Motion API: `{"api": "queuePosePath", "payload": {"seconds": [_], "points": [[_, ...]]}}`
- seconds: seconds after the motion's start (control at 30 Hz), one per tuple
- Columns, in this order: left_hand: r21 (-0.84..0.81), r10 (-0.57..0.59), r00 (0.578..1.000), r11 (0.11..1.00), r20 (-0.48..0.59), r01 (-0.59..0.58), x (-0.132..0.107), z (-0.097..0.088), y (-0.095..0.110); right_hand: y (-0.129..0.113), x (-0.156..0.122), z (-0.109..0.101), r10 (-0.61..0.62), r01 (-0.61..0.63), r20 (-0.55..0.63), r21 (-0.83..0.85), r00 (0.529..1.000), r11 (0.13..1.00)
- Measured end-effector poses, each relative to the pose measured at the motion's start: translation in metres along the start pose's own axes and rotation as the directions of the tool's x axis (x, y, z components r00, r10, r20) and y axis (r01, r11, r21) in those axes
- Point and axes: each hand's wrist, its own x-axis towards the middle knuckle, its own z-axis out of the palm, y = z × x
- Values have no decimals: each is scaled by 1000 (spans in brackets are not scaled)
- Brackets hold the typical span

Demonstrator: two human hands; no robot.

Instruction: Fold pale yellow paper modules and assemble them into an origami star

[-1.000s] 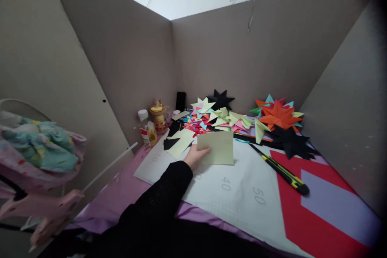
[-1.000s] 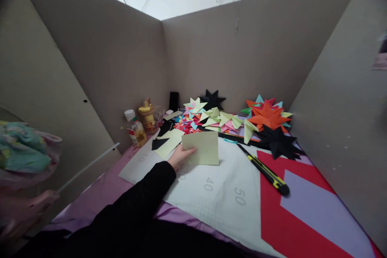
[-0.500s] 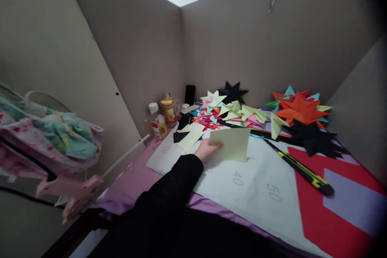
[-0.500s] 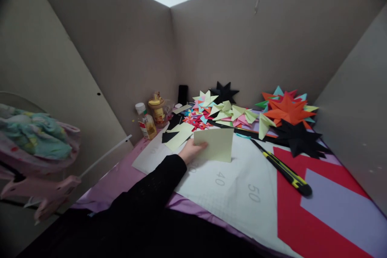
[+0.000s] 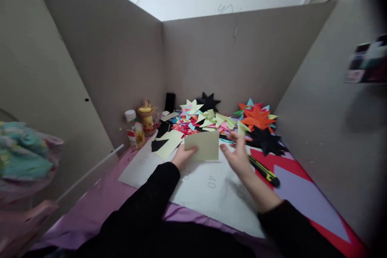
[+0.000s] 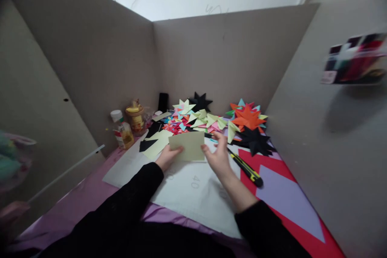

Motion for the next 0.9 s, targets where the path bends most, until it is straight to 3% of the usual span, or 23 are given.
{"api": "queuePosePath", "payload": {"seconds": [0.17, 0.43, 0.6, 0.9], "points": [[129, 8, 999, 992, 40, -14, 0, 2, 6, 15, 5, 9, 175, -204, 167, 178, 970, 963], [155, -5, 993, 988, 121, -14, 6, 0, 1, 32, 0, 6, 219, -259, 176, 247, 960, 934], [158, 48, 999, 986, 18, -50, 12, -3, -5, 30, 1, 8, 208, -249, 168, 281, 964, 927], [12, 48, 995, 999, -82, -47, 15, -7, -6, 21, 1, -2, 357, -395, 170, 349, 918, 850]]}}
